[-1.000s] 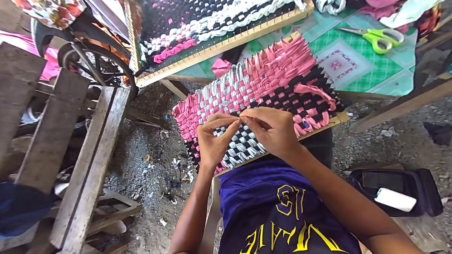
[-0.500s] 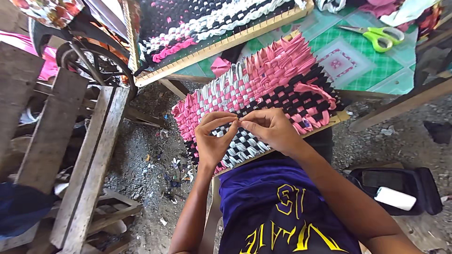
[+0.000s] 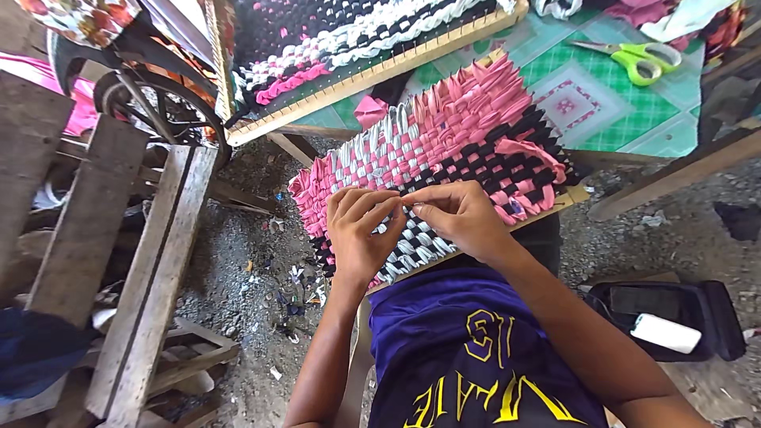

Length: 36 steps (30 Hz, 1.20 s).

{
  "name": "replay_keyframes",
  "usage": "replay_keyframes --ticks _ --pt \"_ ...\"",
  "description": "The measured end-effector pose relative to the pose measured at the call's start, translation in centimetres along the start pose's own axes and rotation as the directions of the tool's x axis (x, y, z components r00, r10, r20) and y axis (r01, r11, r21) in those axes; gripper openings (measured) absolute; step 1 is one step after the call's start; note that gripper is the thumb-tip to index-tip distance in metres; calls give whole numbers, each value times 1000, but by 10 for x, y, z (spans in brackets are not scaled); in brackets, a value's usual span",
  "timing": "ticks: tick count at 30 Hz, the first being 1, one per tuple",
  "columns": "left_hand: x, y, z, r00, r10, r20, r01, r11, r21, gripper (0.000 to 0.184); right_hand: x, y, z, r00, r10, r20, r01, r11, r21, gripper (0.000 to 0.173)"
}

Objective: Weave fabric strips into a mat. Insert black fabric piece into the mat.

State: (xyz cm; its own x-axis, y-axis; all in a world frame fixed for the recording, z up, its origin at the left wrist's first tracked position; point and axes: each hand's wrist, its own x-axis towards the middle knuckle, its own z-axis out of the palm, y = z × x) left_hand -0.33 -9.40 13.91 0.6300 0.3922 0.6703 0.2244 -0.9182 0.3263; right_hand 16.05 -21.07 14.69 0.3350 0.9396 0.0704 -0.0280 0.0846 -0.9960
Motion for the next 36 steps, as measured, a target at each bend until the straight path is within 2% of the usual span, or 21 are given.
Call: replay_keyframes --ticks 10,17,21,26,36 --pt "1 1 4 999 54 -4 -54 998 29 9 -4 -1 2 997 69 -24 -67 994 87 22" --pt "11 0 -5 983 175 61 -178 983 44 10 -7 -1 7 991 101 -85 -84 981 176 21" --pt "19 -1 -9 962 252 108 -258 965 41 11 -8 -2 4 988 150 -31 -134 946 296 22" --pt "23 -6 -9 930 339 145 -346 938 26 12 -13 -5 0 972 230 54 -235 905 354 27" --pt "25 -6 -16 890 405 210 -417 909 15 11 -13 -2 -3 953 261 156 -304 814 496 26"
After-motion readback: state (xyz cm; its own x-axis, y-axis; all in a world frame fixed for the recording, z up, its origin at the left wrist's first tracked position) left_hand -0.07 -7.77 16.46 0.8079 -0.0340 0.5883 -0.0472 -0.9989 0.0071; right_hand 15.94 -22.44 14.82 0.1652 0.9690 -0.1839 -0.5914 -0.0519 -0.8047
